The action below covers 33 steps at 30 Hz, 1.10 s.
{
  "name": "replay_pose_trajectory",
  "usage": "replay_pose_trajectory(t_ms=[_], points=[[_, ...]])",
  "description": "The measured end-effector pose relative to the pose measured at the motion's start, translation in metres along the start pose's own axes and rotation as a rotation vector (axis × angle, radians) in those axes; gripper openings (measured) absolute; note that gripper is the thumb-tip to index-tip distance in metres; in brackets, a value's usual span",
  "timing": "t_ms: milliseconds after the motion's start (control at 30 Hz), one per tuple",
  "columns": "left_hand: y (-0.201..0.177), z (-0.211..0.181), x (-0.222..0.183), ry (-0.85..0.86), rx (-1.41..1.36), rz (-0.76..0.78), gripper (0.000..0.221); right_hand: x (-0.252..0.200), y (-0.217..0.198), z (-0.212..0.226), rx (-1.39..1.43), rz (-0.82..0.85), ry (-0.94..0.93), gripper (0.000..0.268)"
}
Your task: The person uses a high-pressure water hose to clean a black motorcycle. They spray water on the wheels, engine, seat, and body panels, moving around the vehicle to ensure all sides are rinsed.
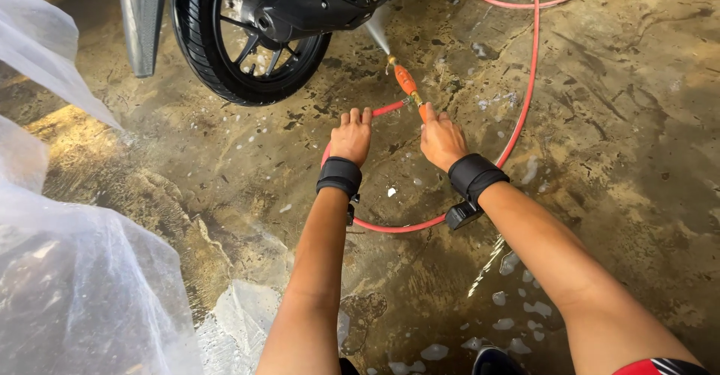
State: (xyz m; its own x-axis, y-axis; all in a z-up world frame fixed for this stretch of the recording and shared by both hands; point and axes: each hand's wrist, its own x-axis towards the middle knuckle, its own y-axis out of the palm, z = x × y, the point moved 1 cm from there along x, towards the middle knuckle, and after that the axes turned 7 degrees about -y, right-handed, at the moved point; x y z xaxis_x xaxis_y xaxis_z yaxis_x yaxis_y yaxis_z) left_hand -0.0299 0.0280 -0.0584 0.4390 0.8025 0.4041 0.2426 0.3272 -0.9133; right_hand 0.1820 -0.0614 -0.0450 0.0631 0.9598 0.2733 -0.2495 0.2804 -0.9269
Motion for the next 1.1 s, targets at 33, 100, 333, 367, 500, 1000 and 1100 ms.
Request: replay_pose_trajectory(t_ms=[33, 100, 333, 367, 500, 1000, 1100], points=[[0.000, -0.004, 0.002, 0.001, -0.004, 0.005, 0.049, -0.001, -0.003, 0.000, -0.002, 0.005, 0.004, 0.060], [-0.003, -0.009, 0.006, -0.020, -0.027, -0.064, 0.048, -0.001, -0.010, 0.002, 0.032, -0.030, 0.031, 0.059], [0.009, -0.016, 0.008, -0.054, -0.004, 0.003, 0.052, -0.007, -0.018, -0.001, 0.080, -0.038, 0.059, 0.058], [0.013, -0.013, 0.007, -0.040, -0.020, 0.017, 0.051, -0.008, -0.019, 0.000, 0.171, -0.027, 0.099, 0.057], [0.019, 0.001, -0.004, -0.042, -0.038, 0.064, 0.047, 0.013, 0.053, -0.052, 0.425, -0.189, -0.056, 0.047], [0.002, 0.073, -0.040, -0.079, -0.231, 0.140, 0.053, 0.033, 0.005, 0.043, 2.063, 0.328, 0.460, 0.031], [-0.005, 0.076, -0.041, -0.077, -0.246, 0.137, 0.057, 0.033, 0.011, 0.042, 2.213, 0.389, 0.399, 0.024]])
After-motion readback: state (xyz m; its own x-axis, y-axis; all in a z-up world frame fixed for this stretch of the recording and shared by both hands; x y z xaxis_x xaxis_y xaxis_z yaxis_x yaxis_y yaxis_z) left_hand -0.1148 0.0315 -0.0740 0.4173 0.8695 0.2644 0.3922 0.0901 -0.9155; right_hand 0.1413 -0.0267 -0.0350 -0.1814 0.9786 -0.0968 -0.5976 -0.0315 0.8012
